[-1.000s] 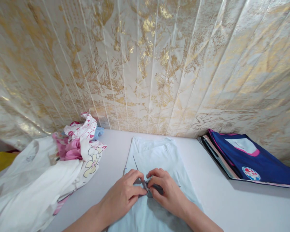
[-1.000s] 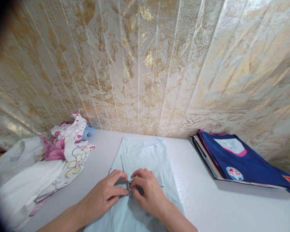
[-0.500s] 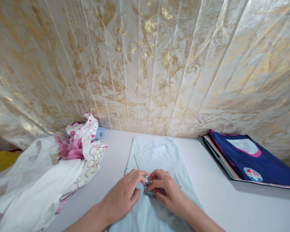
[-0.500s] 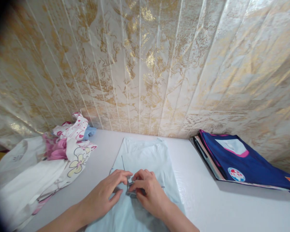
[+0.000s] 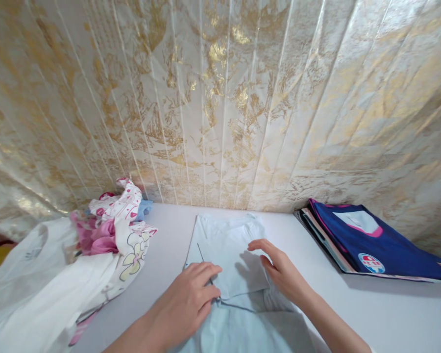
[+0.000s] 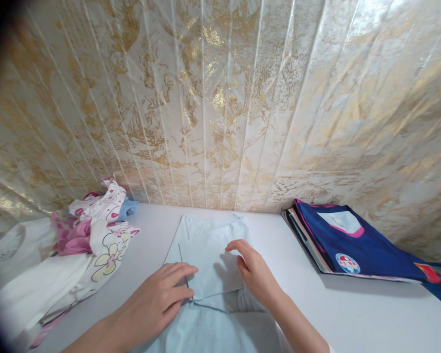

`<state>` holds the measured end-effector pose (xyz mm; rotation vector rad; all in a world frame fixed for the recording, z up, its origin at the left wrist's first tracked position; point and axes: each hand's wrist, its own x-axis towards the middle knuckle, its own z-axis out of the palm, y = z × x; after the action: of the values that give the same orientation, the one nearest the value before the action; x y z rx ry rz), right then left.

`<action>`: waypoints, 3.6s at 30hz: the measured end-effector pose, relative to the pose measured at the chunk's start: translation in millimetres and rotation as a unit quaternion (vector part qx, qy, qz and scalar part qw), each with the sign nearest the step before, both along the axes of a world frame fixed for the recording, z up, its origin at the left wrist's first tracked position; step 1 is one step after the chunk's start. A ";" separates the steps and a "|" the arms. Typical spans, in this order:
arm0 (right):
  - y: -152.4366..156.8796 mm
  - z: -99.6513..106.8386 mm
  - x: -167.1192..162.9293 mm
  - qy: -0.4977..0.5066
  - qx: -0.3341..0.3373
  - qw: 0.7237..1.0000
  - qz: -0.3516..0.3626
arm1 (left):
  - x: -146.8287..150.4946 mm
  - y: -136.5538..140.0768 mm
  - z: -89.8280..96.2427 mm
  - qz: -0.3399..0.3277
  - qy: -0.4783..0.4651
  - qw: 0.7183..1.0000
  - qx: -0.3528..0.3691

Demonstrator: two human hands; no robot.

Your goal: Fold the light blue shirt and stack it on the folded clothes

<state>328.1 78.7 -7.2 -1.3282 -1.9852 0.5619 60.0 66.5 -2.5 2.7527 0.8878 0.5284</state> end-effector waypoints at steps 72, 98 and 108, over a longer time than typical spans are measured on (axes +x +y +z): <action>118.2 -10.0 75.3 -0.113 0.000 0.981 -0.157 | 109.6 48.9 -31.3 -0.019 0.023 0.994 -0.103; 88.1 -49.7 31.0 -0.328 -0.029 0.928 -0.173 | 26.5 147.2 -49.5 0.218 0.060 0.974 0.008; 56.9 -33.3 -18.5 -0.275 0.000 0.961 -0.033 | 7.1 164.0 -23.6 0.229 0.003 0.973 0.041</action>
<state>309.5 135.6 -40.6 -1.6752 -2.3596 0.1630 67.0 230.4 -26.1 2.6156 1.5473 0.6398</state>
